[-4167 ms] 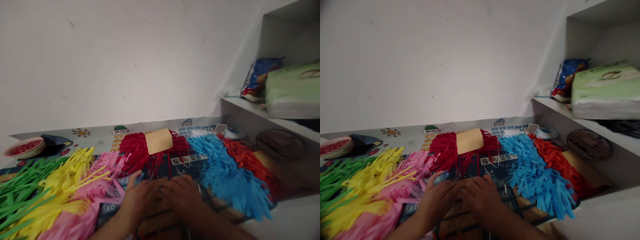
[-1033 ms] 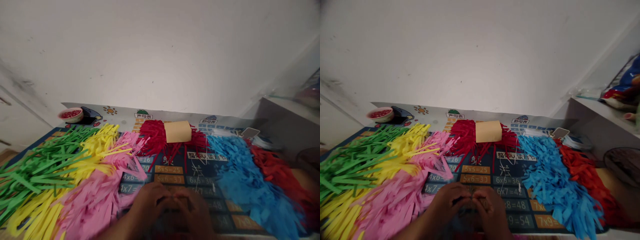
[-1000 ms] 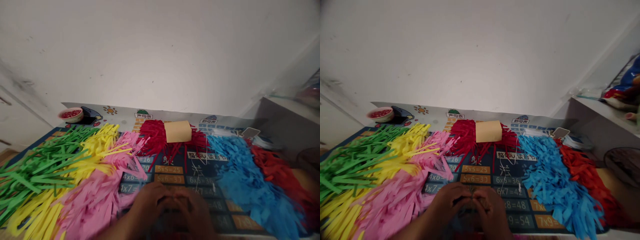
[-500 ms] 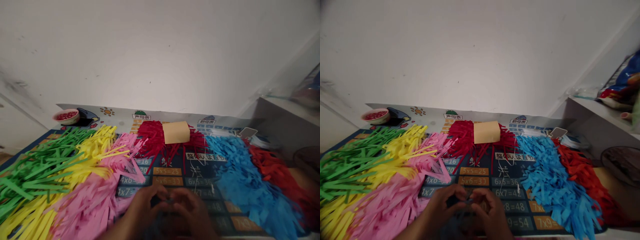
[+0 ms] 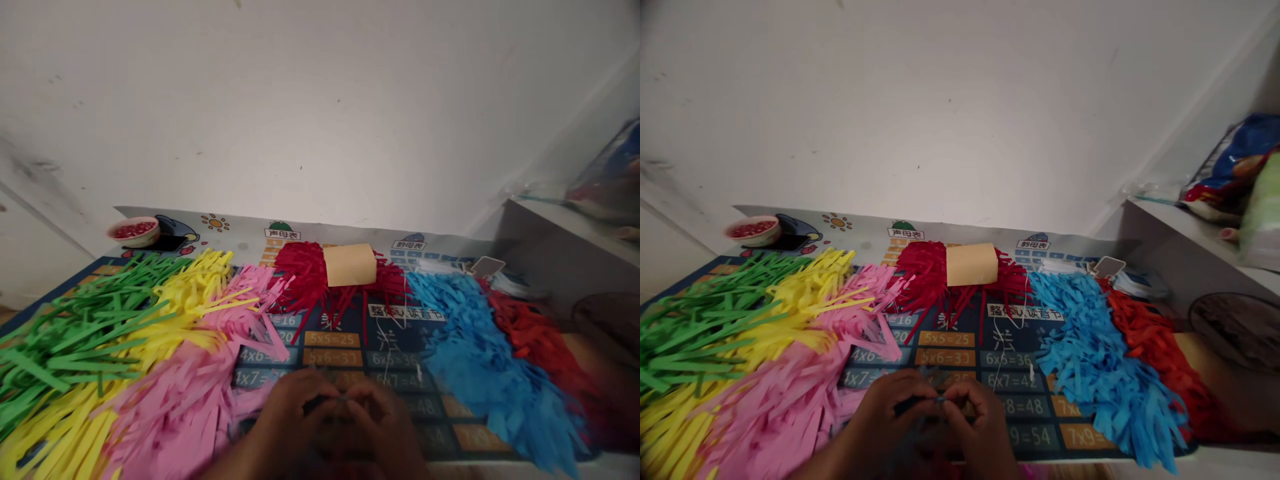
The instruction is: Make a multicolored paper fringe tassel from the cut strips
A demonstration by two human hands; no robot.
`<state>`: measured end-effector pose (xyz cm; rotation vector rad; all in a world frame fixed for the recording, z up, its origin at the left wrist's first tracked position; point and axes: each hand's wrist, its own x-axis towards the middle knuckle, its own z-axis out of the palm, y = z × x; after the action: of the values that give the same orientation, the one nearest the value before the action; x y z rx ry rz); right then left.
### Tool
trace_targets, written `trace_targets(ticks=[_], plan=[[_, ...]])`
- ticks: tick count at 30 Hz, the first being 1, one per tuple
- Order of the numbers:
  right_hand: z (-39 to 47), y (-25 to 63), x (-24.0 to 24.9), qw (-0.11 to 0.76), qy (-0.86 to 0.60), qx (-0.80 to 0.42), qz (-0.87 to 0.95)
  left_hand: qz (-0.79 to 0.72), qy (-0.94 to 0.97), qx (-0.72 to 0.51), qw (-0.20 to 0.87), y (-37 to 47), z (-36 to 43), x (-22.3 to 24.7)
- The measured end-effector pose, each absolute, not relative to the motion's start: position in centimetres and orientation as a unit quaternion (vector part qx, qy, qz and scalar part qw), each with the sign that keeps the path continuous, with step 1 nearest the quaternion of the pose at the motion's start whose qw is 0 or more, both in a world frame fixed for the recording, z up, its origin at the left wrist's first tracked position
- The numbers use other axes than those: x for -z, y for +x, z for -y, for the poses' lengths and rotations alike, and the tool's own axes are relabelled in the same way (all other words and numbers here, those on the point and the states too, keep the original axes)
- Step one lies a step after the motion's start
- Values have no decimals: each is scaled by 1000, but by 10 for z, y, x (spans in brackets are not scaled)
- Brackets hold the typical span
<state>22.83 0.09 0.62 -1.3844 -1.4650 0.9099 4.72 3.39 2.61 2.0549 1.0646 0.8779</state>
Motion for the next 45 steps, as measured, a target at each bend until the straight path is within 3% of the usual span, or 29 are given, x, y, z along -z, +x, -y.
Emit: trace_targets(ticks=[4, 7, 17, 26, 37, 40, 45], plan=[[2, 229, -8, 458, -547, -351, 606, -408, 789, -354, 292, 50, -30, -22], [3, 230, -9, 463, -543, -409, 568, -404, 791, -364, 281, 51, -28, -21], [-3, 232, 0, 485, -506, -553, 450, -378, 786, -312, 376, 47, -37, -19], [-5, 235, -9, 494, -526, -317, 615, -303, 814, -447, 214, 53, -40, -17], [-14, 236, -3, 406, -521, -166, 732, -354, 828, -404, 161, 62, -48, 0], [-42, 269, -2, 367, -564, -172, 719, -374, 807, -409, 206, 56, -48, -1], [-99, 345, 7, 283, -709, -75, 641, -425, 727, -363, 398, 46, -49, -4]])
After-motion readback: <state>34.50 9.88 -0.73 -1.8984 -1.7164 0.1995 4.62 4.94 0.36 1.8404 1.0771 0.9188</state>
